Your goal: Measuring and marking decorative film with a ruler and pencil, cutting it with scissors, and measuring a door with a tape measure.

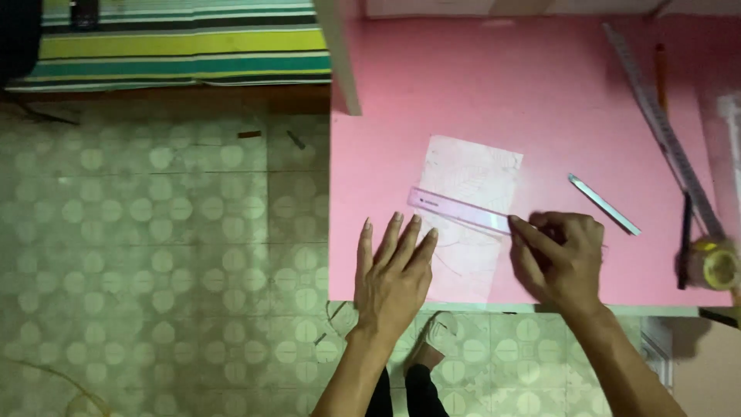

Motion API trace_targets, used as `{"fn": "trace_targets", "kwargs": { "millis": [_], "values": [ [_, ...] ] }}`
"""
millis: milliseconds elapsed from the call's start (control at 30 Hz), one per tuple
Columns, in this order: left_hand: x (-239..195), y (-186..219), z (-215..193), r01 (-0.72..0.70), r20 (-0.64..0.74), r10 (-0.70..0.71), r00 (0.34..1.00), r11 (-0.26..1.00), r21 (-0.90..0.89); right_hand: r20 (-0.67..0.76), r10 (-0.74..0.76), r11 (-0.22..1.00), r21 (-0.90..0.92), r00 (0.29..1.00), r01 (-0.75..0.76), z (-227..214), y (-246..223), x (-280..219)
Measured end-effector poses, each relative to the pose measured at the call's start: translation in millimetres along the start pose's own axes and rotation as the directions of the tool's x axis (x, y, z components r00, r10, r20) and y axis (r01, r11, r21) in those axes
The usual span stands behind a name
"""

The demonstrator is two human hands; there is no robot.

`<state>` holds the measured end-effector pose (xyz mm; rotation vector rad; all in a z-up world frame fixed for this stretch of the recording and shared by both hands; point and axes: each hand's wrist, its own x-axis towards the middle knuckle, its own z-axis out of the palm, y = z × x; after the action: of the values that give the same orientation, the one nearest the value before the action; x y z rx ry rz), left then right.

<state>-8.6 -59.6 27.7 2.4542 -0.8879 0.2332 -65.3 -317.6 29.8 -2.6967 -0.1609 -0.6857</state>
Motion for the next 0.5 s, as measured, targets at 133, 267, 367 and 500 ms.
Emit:
{"fn": "trace_targets", "kwargs": {
  "millis": [133, 267, 367, 500],
  "values": [
    [3.8, 6.0, 16.7, 0.004, -0.206, 0.003, 0.979, 0.999, 0.035, 0.015, -0.024, 0.998, -0.057, 1.000, 0.025, 2.6, 18.2, -9.5],
    [3.8, 0.3, 17.8, 0.019, -0.229, -0.022, 0.973, 1.000, -0.013, 0.050, -0.026, 0.998, -0.054, 0.998, 0.029, -0.1, 16.6, -8.0],
    [3.7, -7.3, 19.6, 0.102, -0.198, -0.106, 0.974, 0.994, -0.029, 0.059, -0.013, 0.999, -0.039, 0.998, 0.015, -1.1, 18.0, -9.2],
    [15.5, -13.7, 20.0, 0.223, -0.170, -0.211, 0.963, 0.973, 0.057, 0.049, 0.003, 1.000, -0.003, 0.999, -0.002, -2.2, 14.0, -6.6]
  ]
}}
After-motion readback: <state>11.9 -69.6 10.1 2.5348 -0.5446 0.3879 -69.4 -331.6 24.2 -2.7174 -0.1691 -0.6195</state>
